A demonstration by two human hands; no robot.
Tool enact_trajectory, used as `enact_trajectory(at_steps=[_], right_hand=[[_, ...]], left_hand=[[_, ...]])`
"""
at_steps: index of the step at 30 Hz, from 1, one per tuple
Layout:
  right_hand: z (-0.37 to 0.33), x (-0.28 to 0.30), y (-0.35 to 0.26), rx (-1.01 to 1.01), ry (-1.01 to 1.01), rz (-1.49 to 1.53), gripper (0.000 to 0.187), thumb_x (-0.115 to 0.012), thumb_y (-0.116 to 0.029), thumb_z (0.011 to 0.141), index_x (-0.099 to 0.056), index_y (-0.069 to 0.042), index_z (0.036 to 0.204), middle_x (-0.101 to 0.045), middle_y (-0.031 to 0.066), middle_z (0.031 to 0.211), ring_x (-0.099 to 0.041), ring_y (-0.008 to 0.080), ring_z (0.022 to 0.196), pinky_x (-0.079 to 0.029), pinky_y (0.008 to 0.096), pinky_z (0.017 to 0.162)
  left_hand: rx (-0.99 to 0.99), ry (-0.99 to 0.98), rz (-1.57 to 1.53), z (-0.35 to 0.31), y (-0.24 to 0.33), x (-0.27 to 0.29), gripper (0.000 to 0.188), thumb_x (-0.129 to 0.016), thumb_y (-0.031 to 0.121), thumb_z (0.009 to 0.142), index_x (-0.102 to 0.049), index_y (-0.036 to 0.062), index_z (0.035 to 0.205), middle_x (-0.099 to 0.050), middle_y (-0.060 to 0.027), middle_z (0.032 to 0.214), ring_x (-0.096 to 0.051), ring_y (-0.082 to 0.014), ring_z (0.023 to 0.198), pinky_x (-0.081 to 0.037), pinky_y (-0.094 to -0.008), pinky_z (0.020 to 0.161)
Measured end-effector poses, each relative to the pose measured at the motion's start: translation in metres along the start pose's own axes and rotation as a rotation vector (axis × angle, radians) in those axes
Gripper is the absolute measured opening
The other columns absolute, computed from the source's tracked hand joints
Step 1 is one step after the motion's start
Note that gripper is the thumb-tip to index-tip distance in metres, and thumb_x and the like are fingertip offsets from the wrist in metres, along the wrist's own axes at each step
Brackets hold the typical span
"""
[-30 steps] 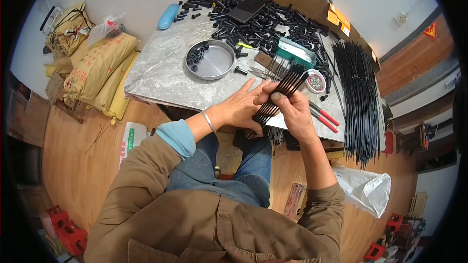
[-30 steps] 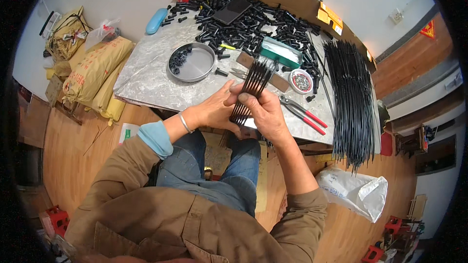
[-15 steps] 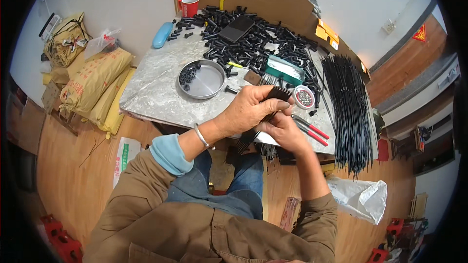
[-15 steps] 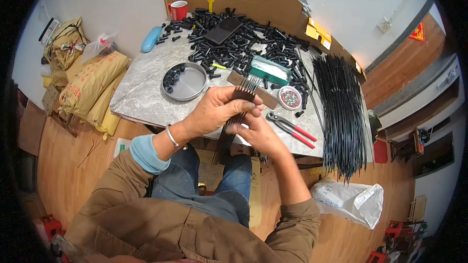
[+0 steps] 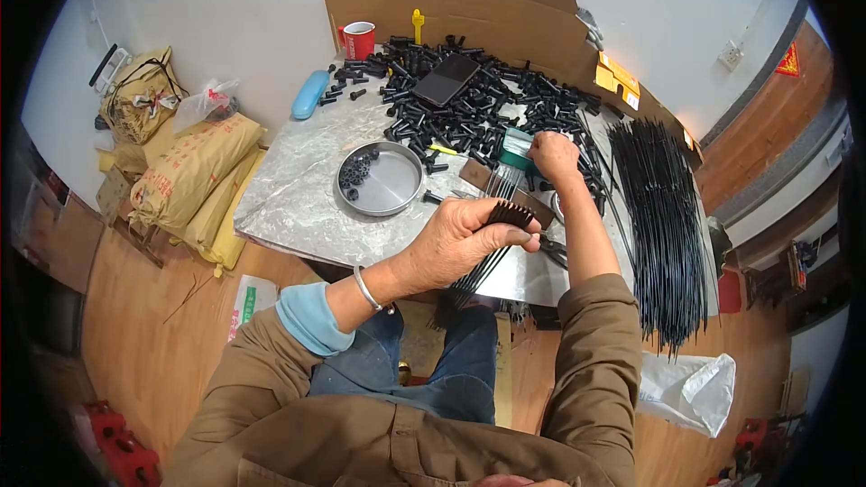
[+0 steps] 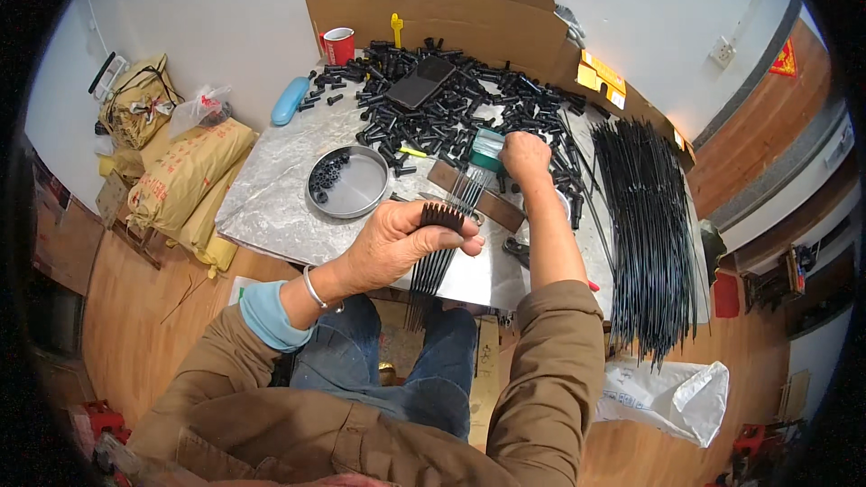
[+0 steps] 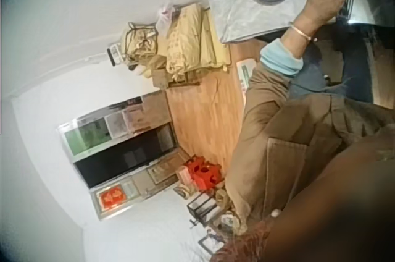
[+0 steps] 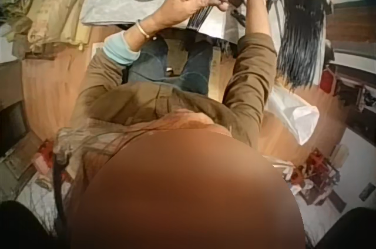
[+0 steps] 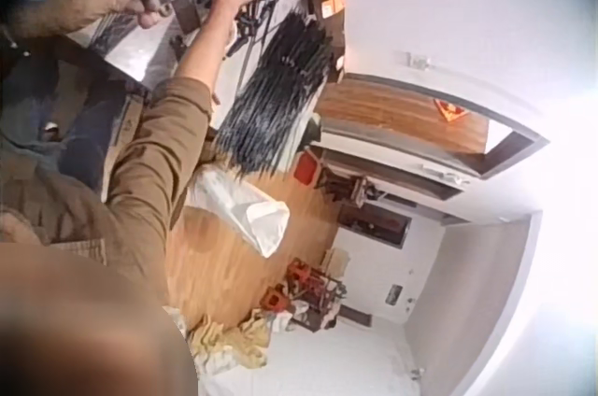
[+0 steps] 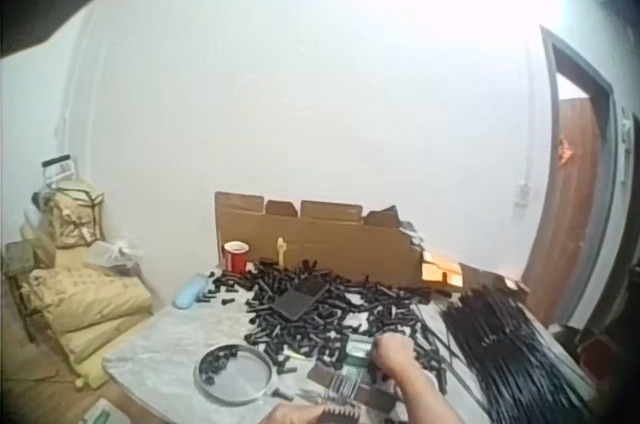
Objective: Assembling cable harnesses by attaching plastic components and trimming with pliers.
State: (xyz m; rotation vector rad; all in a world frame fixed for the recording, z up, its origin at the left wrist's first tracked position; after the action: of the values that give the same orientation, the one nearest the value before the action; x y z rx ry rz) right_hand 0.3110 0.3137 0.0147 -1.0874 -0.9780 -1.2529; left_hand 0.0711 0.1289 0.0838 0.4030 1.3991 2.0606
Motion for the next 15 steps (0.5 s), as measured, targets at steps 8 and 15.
enact_trajectory(at_steps=[8, 15], right_hand=[[-0.025, 0.052, 0.008, -0.044, 0.313, 0.179, 0.016, -0.069, -0.026, 0.076, -0.071, -0.012, 0.082, -0.067, 0.0107, 0.076, -0.064, 0.0255, 0.070, -0.049, 0.0375, 0.065], [-0.154, 0.155, -0.048, 0.205, 0.179, 1.137, 0.011, -0.058, -0.007, 0.087, -0.062, 0.003, 0.087, -0.056, 0.0007, 0.076, -0.053, 0.0082, 0.071, -0.042, 0.0220, 0.065]], left_hand=[[0.006, 0.002, 0.010, 0.002, 0.005, 0.001, 0.017, -0.055, 0.007, 0.092, -0.065, -0.0026, 0.103, -0.070, -0.0094, 0.093, -0.066, -0.0157, 0.092, -0.051, -0.0285, 0.086], [-0.030, 0.002, 0.036, 0.001, 0.002, 0.000, 0.018, -0.056, 0.009, 0.092, -0.065, -0.0020, 0.103, -0.070, -0.0093, 0.093, -0.066, -0.0151, 0.091, -0.051, -0.0283, 0.086]])
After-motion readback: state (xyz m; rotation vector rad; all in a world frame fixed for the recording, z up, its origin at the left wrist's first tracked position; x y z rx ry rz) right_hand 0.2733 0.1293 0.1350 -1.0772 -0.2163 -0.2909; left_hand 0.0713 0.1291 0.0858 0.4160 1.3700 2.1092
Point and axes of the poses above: each hand's wrist, its own z-axis towards the middle knuckle, its own x-axis out of the back of the hand, y = z × x, the point moved 1 cm from there along z, towards the middle knuckle
